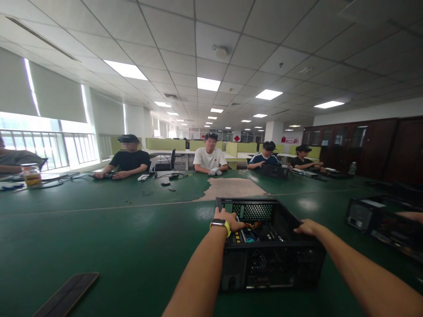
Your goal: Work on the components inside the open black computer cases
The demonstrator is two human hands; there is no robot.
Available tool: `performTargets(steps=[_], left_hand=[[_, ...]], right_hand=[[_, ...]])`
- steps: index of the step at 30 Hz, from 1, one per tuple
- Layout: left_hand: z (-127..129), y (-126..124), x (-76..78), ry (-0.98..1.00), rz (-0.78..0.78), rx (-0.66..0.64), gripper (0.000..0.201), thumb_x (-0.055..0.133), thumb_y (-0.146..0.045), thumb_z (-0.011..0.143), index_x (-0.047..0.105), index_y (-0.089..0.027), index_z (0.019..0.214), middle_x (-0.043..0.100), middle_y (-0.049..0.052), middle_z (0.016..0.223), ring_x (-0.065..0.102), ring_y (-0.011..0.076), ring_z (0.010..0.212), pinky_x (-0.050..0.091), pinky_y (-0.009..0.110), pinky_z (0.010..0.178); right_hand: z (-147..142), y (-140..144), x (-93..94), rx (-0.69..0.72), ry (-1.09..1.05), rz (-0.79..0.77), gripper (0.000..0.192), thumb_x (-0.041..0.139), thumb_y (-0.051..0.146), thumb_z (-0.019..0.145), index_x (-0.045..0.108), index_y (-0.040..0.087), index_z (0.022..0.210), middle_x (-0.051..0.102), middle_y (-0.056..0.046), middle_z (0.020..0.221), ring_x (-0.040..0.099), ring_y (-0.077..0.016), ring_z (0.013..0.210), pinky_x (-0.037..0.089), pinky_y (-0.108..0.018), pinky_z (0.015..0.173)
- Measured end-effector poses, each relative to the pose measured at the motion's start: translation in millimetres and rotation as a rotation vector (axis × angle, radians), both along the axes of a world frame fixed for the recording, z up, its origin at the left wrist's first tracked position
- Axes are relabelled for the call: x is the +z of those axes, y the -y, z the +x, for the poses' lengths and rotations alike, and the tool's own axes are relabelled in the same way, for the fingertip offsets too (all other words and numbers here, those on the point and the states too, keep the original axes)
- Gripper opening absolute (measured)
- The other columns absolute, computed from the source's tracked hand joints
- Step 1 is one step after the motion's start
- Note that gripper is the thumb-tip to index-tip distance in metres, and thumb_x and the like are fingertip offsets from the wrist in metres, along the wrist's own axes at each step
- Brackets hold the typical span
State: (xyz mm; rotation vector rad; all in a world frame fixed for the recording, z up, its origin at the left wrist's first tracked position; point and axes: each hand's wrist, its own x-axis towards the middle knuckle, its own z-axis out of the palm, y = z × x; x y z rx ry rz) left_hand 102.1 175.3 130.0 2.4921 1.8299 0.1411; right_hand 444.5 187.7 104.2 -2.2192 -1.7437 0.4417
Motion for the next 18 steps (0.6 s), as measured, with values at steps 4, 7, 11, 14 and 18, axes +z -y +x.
performTargets(steps=[4,7,11,14,18], left_hand=[[-0.1,-1.7,-5.3,-0.046,0.028,-0.002,0.07,0.033,-0.073,0.07,0.061,-0.024,0.111,0.062,0.012,0.119,0.041,0.0338,0.123,0.015,0.057,0.104],[0.2,-3.5,-4.7,-0.071,0.037,-0.009,0.07,0.031,-0.073,0.071,0.061,-0.024,0.111,0.063,0.012,0.117,0.042,0.0335,0.122,0.016,0.058,0.103],[-0.3,-6.5,-1.5,-0.098,0.02,-0.03,0.064,0.033,-0.07,0.072,0.063,-0.026,0.106,0.066,0.011,0.113,0.049,0.0311,0.117,0.02,0.056,0.103],[-0.2,-10.2,2.2,-0.111,-0.005,-0.049,0.06,0.035,-0.069,0.072,0.066,-0.026,0.1,0.067,0.009,0.111,0.055,0.029,0.111,0.021,0.054,0.104],[1.0,-18.5,4.4,-0.121,-0.016,-0.067,0.059,0.037,-0.068,0.072,0.068,-0.024,0.096,0.068,0.011,0.11,0.058,0.0288,0.107,0.019,0.054,0.105]], right_hand=[[-1.4,1.2,1.0,0.015,0.018,-0.068,0.017,0.066,0.025,0.075,0.067,0.01,0.083,0.067,-0.006,0.08,0.065,-0.0204,0.082,0.049,-0.029,0.077],[-1.9,-0.6,1.1,0.016,0.054,-0.116,0.024,0.059,0.031,0.083,0.062,0.011,0.096,0.065,-0.006,0.094,0.062,-0.0171,0.087,0.049,-0.034,0.08],[-2.2,-6.8,0.1,0.002,0.121,-0.155,0.029,0.054,0.036,0.087,0.057,0.014,0.106,0.059,-0.006,0.108,0.058,-0.0179,0.095,0.049,-0.038,0.083],[0.1,-11.8,-2.2,-0.018,0.166,-0.151,0.03,0.053,0.037,0.087,0.057,0.015,0.107,0.058,-0.007,0.109,0.057,-0.018,0.097,0.048,-0.038,0.084],[6.3,-19.9,-6.9,-0.054,0.21,-0.092,0.029,0.058,0.037,0.083,0.062,0.011,0.097,0.063,-0.01,0.099,0.06,-0.0198,0.093,0.048,-0.037,0.082]])
